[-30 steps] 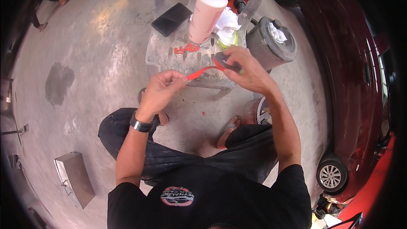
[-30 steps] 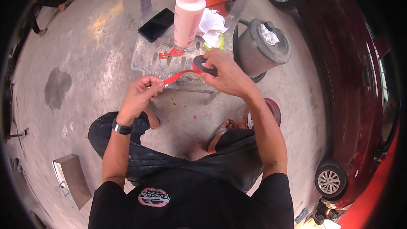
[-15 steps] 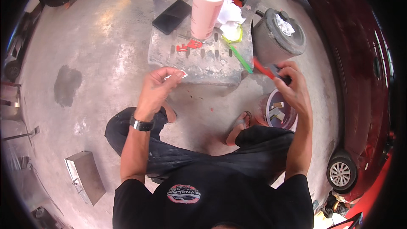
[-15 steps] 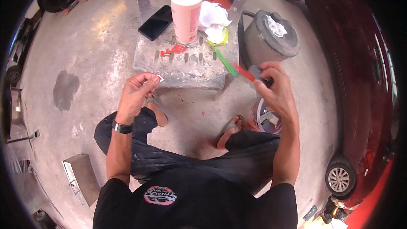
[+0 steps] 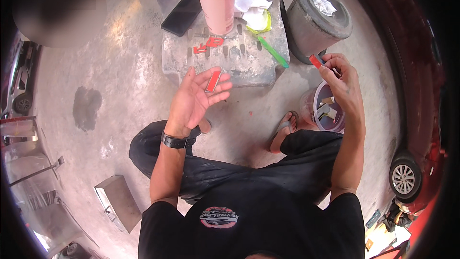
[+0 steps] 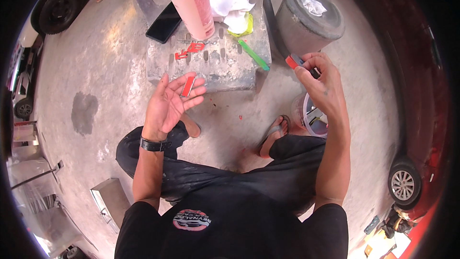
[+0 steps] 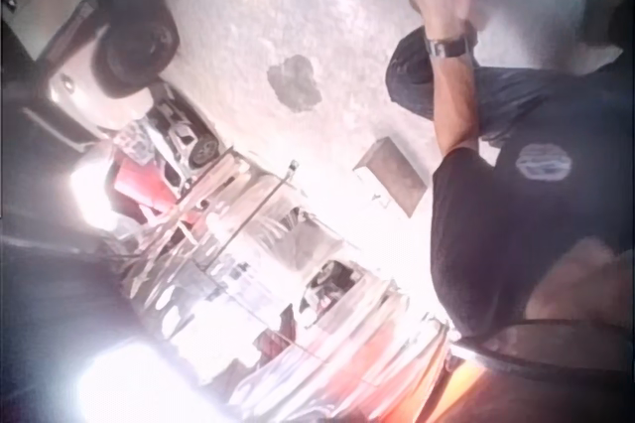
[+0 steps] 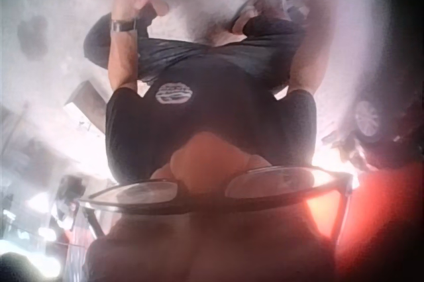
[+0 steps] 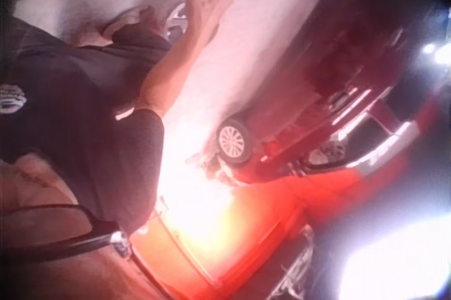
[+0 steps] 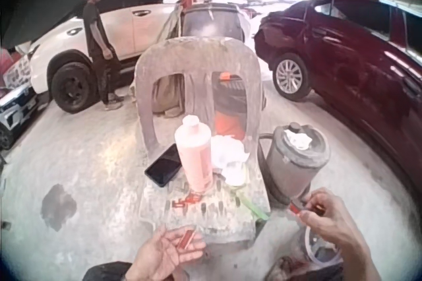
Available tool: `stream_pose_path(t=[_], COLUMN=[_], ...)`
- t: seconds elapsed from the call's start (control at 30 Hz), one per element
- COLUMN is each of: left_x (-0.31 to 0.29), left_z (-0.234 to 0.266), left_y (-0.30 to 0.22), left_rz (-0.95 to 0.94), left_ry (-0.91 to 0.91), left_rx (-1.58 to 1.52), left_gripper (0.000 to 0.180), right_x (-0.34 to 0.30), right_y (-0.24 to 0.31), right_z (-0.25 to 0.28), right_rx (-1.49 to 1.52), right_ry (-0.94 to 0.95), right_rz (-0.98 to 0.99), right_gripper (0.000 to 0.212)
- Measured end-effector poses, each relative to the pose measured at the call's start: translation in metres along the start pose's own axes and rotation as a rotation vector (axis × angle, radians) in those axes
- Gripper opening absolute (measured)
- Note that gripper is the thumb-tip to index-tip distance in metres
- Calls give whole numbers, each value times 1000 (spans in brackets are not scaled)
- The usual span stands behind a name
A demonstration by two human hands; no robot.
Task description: The person sits on the floor and applies red tape to small red letter-shaped stickers using a green utility knife to cut the tape. The person repeatedly measures, cuts, and adheres tape to each sticker, placing finished pieces on a nearby plastic stool.
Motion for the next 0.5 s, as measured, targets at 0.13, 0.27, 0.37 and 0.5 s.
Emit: stream_pose_path(t=[0.13, 0.27, 0.37, 0.5], left_x=[2, 2, 0, 0], left_z=[5, 5, 5, 15], left_y=[2, 1, 3, 1], left_rz=[-18, -72, -94, -195], left_ry=[73, 11, -61, -142], left_rx=[-10, 107, 220, 319], left_gripper=[64, 49, 39, 33], right_x=[1, 4, 4, 6], right_y=[-2, 4, 5, 6], right_z=[-4, -7, -9, -11], right_rx=[-11, -64, -67, -76], right_ry=[1, 9, 9, -1], right_rz=[23, 36, 41, 84], right_gripper=[29, 29, 29, 30])
Point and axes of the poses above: each hand's wrist, its own x-axis towards the middle knuckle, its own z-axis out of the back of the hand, y = z × x, the point moved 8 cm from there along x, towards the middle knuckle, and after that the axes turned 14 degrees about z, right-handed, at the moved point
